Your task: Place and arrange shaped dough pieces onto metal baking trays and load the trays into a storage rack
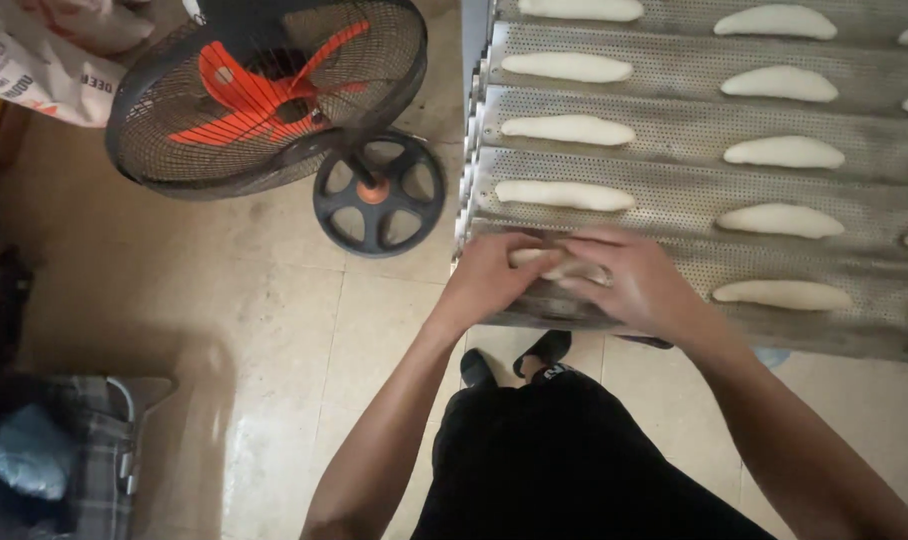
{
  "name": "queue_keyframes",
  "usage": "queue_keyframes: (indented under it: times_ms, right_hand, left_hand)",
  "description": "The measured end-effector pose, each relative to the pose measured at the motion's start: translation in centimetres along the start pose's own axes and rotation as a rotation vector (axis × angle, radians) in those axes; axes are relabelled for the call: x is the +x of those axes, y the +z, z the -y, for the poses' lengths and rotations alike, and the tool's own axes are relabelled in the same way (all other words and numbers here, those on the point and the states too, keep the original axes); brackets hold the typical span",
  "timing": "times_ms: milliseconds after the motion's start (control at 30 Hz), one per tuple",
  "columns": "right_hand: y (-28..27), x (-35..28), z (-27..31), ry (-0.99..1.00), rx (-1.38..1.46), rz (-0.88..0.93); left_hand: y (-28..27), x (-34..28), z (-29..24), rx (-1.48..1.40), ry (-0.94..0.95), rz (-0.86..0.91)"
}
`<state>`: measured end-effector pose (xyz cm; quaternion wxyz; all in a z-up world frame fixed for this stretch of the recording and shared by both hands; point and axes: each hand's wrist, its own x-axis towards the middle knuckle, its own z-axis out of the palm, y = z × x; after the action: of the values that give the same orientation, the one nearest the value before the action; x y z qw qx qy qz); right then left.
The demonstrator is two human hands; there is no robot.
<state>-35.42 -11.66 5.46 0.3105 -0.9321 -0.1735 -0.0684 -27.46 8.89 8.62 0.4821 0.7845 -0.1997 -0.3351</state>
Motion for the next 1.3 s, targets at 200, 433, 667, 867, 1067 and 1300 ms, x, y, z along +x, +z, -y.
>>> queue_keyframes:
  times_ms: [200, 433, 667, 867, 1067, 1300]
  right_hand:
    - [0.4, -1.4, -1.2, 0.216, 0.125, 0.058]
    - [-1.7, -2.9, 0.1, 0.525, 0.615, -0.083]
    - [-1.5, -5.5, -2.5, 0.418, -0.064, -0.030]
    - [-1.2, -6.5, -3.6, 0.428, -0.063, -0.062]
    - [-7.4, -4.1, -1.2, 0.642, -0.004, 0.070]
    - [-15.2, -1.6, -15.5, 0.634, -0.101, -0.024]
  left_hand:
    - [-0.4, 0.0, 0.3, 0.030, 0.087, -0.040]
    - [-1.1, 1.1, 3.9, -0.614, 0.105, 0.036]
    - [-1.8, 1.9, 6.4, 0.207, -0.014, -0.130]
    - [-0.9, 2.1, 8.5, 0.288, -0.002, -0.306]
    - [-1.8, -0.4, 4.0, 0.092, 0.145, -0.417]
    - [1.1, 7.7, -2.5, 0.061, 0.015, -0.359]
